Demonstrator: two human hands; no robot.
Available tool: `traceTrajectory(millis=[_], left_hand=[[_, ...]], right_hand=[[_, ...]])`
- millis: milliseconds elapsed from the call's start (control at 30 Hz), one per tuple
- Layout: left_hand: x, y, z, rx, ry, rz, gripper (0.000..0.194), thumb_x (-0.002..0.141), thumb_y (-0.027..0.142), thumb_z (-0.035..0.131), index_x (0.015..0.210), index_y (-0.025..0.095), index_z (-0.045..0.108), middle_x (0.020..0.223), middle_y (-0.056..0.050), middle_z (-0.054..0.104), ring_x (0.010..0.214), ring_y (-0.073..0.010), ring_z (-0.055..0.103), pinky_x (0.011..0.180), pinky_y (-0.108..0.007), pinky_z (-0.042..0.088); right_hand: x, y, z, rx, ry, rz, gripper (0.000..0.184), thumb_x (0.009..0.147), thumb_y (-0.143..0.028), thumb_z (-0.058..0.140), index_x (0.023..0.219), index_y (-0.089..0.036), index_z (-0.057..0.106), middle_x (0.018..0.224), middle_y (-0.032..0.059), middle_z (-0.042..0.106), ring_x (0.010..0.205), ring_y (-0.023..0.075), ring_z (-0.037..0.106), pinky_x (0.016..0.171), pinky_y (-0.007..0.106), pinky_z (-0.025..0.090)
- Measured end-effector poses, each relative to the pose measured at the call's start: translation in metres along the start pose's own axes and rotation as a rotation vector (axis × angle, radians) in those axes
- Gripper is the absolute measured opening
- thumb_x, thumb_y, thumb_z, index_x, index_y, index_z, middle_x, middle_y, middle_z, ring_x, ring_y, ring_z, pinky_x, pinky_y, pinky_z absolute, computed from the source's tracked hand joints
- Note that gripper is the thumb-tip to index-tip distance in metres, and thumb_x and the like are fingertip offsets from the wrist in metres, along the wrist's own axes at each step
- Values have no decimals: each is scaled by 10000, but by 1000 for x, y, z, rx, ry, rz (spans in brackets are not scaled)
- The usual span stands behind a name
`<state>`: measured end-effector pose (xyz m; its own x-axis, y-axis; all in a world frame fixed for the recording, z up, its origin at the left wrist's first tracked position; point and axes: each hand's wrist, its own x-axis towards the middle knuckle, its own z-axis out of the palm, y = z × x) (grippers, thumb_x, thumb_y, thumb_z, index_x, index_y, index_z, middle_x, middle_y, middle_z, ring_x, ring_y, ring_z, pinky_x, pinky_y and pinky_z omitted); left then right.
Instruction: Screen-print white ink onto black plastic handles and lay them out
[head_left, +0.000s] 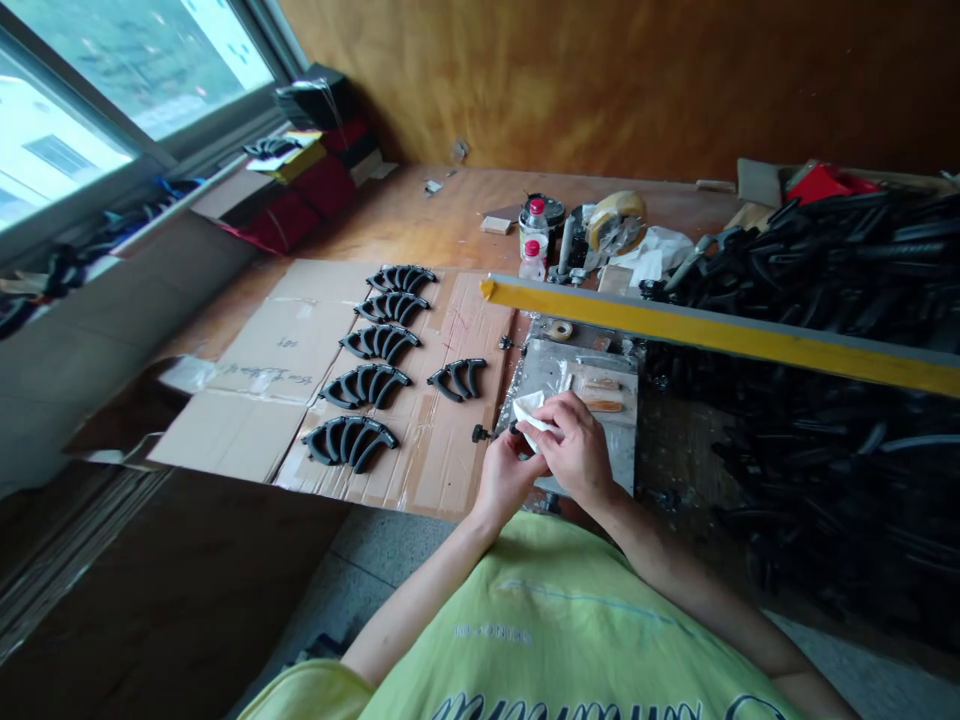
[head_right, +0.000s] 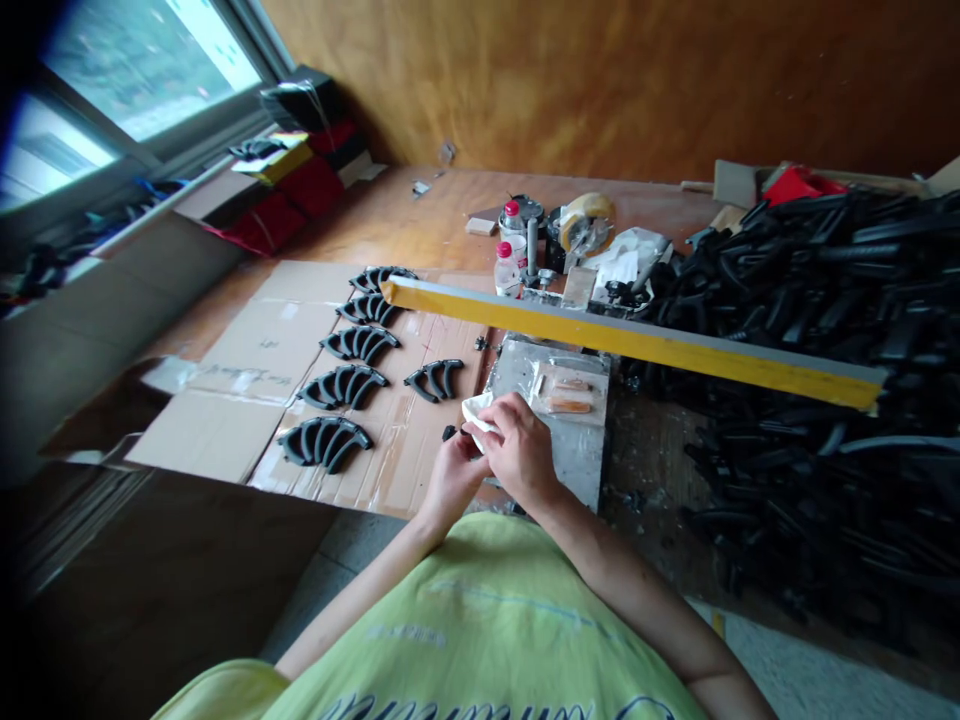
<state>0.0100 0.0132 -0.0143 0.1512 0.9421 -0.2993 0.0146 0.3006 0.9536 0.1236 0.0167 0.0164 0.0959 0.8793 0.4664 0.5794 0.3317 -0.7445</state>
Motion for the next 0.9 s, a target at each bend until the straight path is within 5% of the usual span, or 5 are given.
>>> traceTrajectory(millis=[267, 433, 700, 900], left_hand=[[-7, 4, 6, 86, -34, 5, 197, 695, 308, 687, 753, 131, 623, 669, -5, 625, 596, -129, 577, 535, -210, 465], [-8, 6, 8, 123, -26, 75, 192, 678, 292, 708, 708, 130, 610, 642, 2, 605, 611, -125, 569, 551, -202, 456], [-7, 3, 6, 39, -89, 0, 251, 688, 351, 720, 704, 132, 599, 634, 11, 604, 596, -133, 602, 537, -211, 492], [-9, 10, 5, -150, -124, -129, 388, 663, 414, 762, 891, 134, 620, 722, -7, 635, 596, -150, 650, 554, -273, 567]], right_hand=[[-4, 12, 0, -12, 136, 116, 200, 865, -284, 608, 720, -218, 486, 741, -6, 527, 700, 143, 535, 634, 260, 435], [-4, 12, -3, -51, 94, 19, 180, 873, -297, 599, 746, -223, 495, 771, 7, 549, 736, 151, 554, 662, 269, 450], [-4, 16, -1, -166, 37, -79, 190, 897, -304, 581, 745, -224, 498, 771, 13, 543, 730, 153, 558, 654, 263, 440], [6, 48, -24, -273, 132, 28, 202, 880, -280, 595, 717, -221, 492, 735, 6, 522, 701, 160, 530, 647, 275, 424]])
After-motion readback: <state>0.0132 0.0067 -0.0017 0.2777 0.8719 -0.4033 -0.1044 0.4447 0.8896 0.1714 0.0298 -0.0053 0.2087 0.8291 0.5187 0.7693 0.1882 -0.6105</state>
